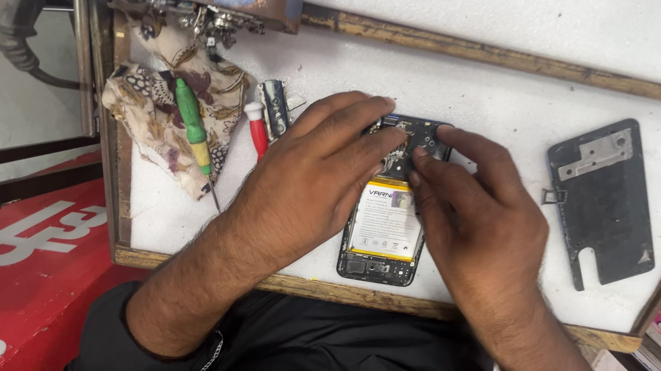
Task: The person works on a disassembled smartphone placed on a white workbench. They use a green-handled screwdriver and a red-handled tool to manipulate internal components, including the motherboard and battery area. The person repeatedly picks up and sets down small parts while adjusting connections inside the phone.
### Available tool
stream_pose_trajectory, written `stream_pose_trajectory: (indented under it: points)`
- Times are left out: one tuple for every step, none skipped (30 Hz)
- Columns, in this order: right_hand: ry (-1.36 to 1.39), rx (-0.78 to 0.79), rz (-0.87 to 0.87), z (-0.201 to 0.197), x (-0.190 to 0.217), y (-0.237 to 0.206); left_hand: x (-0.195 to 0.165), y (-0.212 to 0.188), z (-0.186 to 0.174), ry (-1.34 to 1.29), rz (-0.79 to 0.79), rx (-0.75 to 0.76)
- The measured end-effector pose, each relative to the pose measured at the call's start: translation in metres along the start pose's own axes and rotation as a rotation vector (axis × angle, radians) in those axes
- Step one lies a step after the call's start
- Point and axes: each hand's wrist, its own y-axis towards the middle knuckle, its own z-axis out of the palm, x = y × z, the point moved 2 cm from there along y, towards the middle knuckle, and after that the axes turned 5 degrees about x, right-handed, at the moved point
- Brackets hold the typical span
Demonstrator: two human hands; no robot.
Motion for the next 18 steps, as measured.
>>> stream_pose_trajectory:
  points:
    - [0.004, 0.003, -0.005, -0.0004, -0.0005, 0.0002, 0.0001, 0.0002, 0.0003, -0.001, -0.002, 0.001]
    - [0.006, 0.006, -0.009, -0.0013, -0.0011, -0.0004, -0.0001, 0.0003, 0.0006, -0.003, -0.004, 0.002]
    - [0.008, 0.007, -0.013, -0.0015, -0.0015, -0.0004, 0.0001, 0.0005, 0.0006, -0.005, -0.004, 0.003]
    - [0.015, 0.005, -0.004, -0.0014, -0.0019, -0.0009, 0.0, 0.0004, 0.0007, 0.016, 0.003, 0.009]
    - [0.022, 0.004, 0.005, -0.0013, -0.0022, -0.0015, -0.0001, 0.0001, 0.0006, 0.037, 0.009, 0.016]
    - [0.029, 0.002, 0.014, -0.001, -0.0027, -0.0019, -0.0002, 0.0, 0.0007, 0.059, 0.017, 0.021]
    - [0.025, -0.005, 0.019, -0.0005, -0.0029, -0.0018, 0.0002, -0.0001, 0.0005, 0.054, 0.015, 0.025]
    - [0.02, -0.011, 0.025, 0.0001, -0.0032, -0.0021, 0.0003, -0.0003, 0.0006, 0.048, 0.012, 0.03]
    - [0.014, -0.018, 0.031, 0.0004, -0.0035, -0.0024, 0.0005, -0.0004, 0.0006, 0.042, 0.011, 0.034]
    - [0.02, -0.028, 0.014, 0.0003, -0.0037, -0.0024, 0.0003, -0.0007, 0.0006, 0.051, 0.02, 0.038]
    - [0.025, -0.037, -0.004, 0.0003, -0.0042, -0.0019, 0.0002, -0.0009, 0.0005, 0.059, 0.028, 0.04]
    - [0.03, -0.046, -0.024, 0.0003, -0.0044, -0.0017, 0.0, -0.001, 0.0003, 0.068, 0.036, 0.042]
    - [0.025, -0.045, -0.026, 0.0002, -0.0046, -0.0018, -0.0003, -0.0011, 0.0002, 0.067, 0.041, 0.041]
    - [0.019, -0.044, -0.028, 0.0001, -0.0047, -0.0023, -0.0008, -0.0011, 0.0002, 0.064, 0.047, 0.041]
    - [0.014, -0.044, -0.029, 0.0002, -0.0046, -0.0022, -0.0011, -0.0009, 0.0001, 0.063, 0.052, 0.041]
    - [0.006, -0.034, -0.03, 0.0002, -0.0047, -0.0021, -0.0014, -0.0007, 0.0003, 0.071, 0.05, 0.047]
    - [-0.002, -0.023, -0.029, -0.0002, -0.0048, -0.0021, -0.0017, -0.0005, 0.0004, 0.078, 0.048, 0.055]
    - [-0.012, -0.012, -0.028, -0.0008, -0.0048, -0.0022, -0.0022, -0.0003, 0.001, 0.084, 0.047, 0.061]
